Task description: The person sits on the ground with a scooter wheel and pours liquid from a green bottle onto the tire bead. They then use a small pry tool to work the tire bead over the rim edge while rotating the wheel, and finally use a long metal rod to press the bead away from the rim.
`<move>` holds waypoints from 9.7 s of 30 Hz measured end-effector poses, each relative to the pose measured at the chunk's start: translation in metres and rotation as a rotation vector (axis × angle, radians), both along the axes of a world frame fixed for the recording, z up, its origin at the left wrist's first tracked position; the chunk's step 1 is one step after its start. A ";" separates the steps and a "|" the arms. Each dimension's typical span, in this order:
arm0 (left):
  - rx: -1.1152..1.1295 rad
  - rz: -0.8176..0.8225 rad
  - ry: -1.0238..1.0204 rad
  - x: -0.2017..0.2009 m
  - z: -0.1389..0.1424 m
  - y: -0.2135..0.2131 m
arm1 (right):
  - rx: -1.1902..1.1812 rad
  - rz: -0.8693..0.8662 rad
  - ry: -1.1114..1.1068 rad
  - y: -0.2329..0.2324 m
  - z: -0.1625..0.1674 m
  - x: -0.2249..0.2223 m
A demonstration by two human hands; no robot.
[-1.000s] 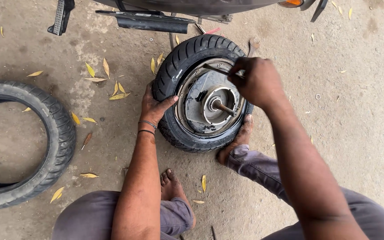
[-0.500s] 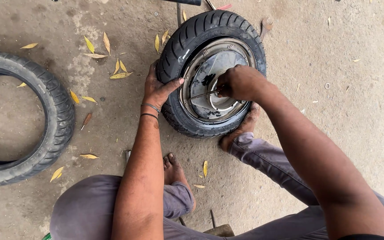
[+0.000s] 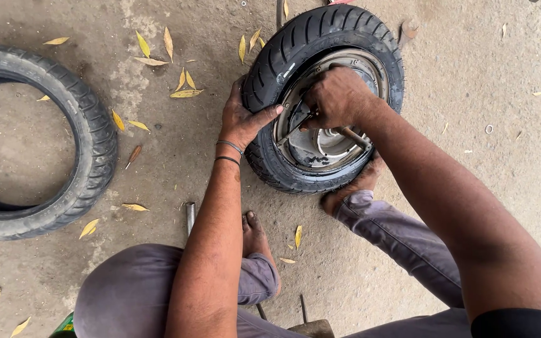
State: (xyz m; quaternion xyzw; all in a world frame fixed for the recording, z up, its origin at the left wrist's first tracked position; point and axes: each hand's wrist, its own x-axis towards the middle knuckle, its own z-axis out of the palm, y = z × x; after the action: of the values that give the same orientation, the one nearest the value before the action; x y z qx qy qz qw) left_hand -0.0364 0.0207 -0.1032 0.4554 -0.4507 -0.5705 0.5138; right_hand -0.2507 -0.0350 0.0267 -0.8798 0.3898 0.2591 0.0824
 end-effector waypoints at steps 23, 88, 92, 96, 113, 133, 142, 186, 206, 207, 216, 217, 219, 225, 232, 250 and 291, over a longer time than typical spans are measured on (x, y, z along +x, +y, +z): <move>0.017 0.016 -0.130 -0.002 0.013 -0.005 | -0.055 0.194 -0.345 0.053 -0.029 0.002; 0.133 -0.037 -0.031 0.009 0.011 -0.004 | -0.164 0.039 0.128 0.078 0.003 0.004; 0.138 -0.046 0.001 0.010 0.008 -0.003 | 0.172 -0.164 0.354 0.038 0.021 0.034; 0.126 -0.058 0.051 0.010 0.005 -0.004 | 0.046 -0.028 0.142 0.017 0.022 0.029; 0.103 -0.042 0.034 0.010 0.005 -0.003 | -0.069 0.228 -0.360 0.031 -0.014 0.014; 0.155 -0.043 0.075 0.024 -0.002 0.003 | 0.442 -0.157 -0.166 0.099 -0.030 -0.013; 0.165 -0.055 0.067 0.017 -0.004 -0.001 | 0.748 -0.670 -0.423 0.114 -0.049 -0.017; 0.154 -0.101 0.119 0.006 0.018 -0.001 | 0.501 -1.297 -0.746 0.261 -0.082 0.047; 0.018 0.513 -0.870 -0.051 0.060 0.035 | 0.080 -0.963 -0.894 0.290 0.045 0.017; 0.001 0.510 -0.873 -0.050 0.058 0.037 | 0.080 -0.966 -0.837 0.288 0.048 0.021; -0.125 0.581 -0.875 -0.028 0.011 0.049 | 0.017 -0.603 -0.284 0.152 0.046 -0.012; -0.113 0.578 -0.866 -0.028 0.006 0.048 | 0.019 -0.540 -0.258 0.136 0.042 -0.016; -0.092 0.559 -0.860 -0.028 0.001 0.047 | 0.006 -0.371 -0.205 0.110 0.033 -0.018; -0.074 0.499 -0.847 -0.030 0.010 0.042 | 0.203 -0.237 -0.129 0.050 0.012 0.002; 0.035 0.384 -0.895 -0.038 0.034 0.034 | 0.523 -0.326 -0.088 -0.010 -0.002 0.001; 0.132 0.368 -0.883 -0.037 0.032 0.035 | 0.385 -0.141 -0.102 -0.007 -0.015 0.013; -0.170 0.493 -0.847 -0.051 0.023 0.037 | 0.225 -1.259 -1.578 0.260 -0.089 0.122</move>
State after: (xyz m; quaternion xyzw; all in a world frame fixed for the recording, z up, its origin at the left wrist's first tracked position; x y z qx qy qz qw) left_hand -0.0875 0.0578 -0.0799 0.6966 -0.5438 -0.1580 0.4405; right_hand -0.1285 0.2248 -0.0627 -0.4218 0.5902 -0.4508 0.5201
